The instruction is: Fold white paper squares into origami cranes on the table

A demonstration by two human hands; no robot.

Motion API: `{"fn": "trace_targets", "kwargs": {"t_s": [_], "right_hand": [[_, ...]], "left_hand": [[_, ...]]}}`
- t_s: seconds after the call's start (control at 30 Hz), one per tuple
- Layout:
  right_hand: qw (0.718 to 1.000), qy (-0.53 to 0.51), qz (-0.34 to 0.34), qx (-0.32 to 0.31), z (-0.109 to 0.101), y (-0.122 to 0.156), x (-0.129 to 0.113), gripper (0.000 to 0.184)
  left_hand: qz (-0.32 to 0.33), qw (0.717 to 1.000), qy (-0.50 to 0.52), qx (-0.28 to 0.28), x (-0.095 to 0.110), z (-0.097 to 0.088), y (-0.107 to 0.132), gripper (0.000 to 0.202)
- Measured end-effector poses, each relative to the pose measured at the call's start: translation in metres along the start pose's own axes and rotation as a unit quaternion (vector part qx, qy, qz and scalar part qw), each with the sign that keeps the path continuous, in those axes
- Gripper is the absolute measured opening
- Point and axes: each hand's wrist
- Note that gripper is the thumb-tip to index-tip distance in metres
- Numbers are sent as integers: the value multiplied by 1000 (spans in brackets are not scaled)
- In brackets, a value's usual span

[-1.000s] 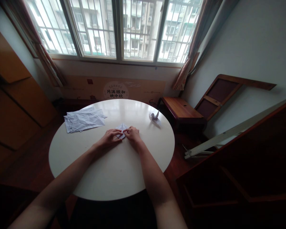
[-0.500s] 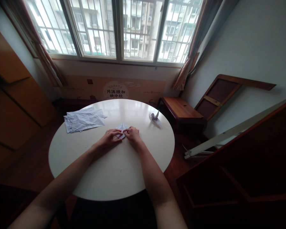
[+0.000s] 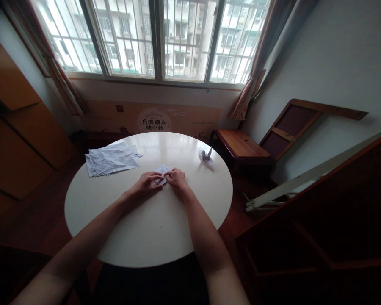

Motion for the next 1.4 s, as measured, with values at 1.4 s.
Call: {"fn": "trace_targets", "kwargs": {"t_s": [1.4], "right_hand": [[1000, 2, 0, -2, 1, 0, 1, 25]], "left_hand": [[-7, 1000, 3, -7, -2, 1, 0, 36]]}}
Point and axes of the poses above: each hand's wrist, its own y-axis away from the middle knuckle, its own z-axis out of the palm, x = y × z, and after that the axes turned 12 degrees about x, right-handed
